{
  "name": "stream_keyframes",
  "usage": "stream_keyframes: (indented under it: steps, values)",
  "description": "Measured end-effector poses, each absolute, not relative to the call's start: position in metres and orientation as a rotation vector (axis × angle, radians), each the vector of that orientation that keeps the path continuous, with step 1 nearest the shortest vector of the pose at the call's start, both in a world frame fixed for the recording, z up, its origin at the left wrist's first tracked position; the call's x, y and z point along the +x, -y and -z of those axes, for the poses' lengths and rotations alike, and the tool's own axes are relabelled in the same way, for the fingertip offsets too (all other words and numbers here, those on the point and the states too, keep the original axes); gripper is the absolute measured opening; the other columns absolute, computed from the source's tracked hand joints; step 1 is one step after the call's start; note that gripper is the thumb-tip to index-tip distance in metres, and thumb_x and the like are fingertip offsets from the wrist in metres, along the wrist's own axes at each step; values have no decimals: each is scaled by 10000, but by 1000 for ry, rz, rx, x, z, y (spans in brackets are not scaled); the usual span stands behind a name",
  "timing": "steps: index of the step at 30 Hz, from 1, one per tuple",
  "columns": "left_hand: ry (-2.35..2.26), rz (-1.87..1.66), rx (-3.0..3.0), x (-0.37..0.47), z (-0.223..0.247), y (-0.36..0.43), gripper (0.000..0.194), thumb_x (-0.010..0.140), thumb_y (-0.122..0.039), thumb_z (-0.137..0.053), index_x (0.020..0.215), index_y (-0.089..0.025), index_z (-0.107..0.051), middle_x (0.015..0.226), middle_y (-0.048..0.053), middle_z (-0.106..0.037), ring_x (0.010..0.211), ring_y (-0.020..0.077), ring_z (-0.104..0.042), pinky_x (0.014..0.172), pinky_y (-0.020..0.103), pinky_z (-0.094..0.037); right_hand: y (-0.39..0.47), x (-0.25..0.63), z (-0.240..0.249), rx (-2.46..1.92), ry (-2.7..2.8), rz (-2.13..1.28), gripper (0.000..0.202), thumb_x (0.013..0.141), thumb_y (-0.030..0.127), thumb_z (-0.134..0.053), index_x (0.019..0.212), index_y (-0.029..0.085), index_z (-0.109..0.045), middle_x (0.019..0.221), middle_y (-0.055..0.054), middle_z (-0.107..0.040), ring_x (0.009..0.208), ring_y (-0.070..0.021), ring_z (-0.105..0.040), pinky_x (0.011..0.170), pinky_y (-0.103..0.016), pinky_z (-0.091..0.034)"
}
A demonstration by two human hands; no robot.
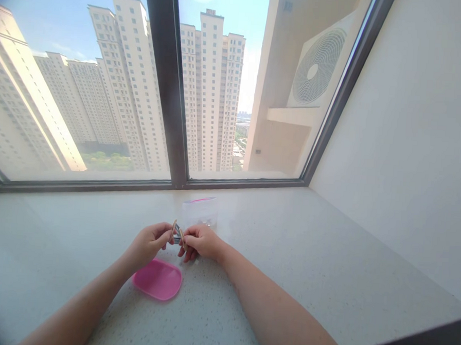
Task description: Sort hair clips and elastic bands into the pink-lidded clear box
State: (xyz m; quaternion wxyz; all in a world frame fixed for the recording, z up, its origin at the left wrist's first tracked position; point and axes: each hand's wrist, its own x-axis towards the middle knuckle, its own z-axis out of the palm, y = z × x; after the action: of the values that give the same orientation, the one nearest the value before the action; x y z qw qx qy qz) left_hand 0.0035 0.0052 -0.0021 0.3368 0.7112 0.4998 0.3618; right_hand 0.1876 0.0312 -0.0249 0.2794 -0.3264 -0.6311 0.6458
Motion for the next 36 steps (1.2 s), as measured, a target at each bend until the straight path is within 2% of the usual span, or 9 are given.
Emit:
stream_keyframes:
  steps: [13,19,26,36]
  values:
    - [-1331,-958,1854,4,-1,-3,264,777,-330,-492,765,-165,-698,629,10,-641,587,153,-542,540,222,-397,-34,191,28,-834,1659,-1749,250,758,364,-577,817,122,-579,690,-49,-677,485,-125,-621,416,-188,-410]
    - [-1315,-940,1835,3,1,-2,285,791,-376,-499,777,-155,-680,645,22,-640,588,155,-541,541,228,-406,-34,192,26,-787,1549,-1817,287,712,392,-619,795,120,-574,676,-54,-678,495,-140,-626,426,-200,-424]
    - [-1258,-976,1786,3,3,-4,308,813,-396,-495,831,-157,-688,671,29,-633,608,157,-545,557,232,-428,-33,193,29,-722,1465,-1917,287,688,340,-648,856,115,-589,701,-65,-681,531,-147,-635,484,-228,-458]
    - [-1225,-1012,1708,6,8,-4,267,783,-382,-515,734,-155,-647,655,19,-612,560,136,-516,543,233,-419,-33,196,35,-638,1453,-1894,386,604,269,-787,909,102,-618,793,-78,-679,647,-162,-661,594,-256,-493]
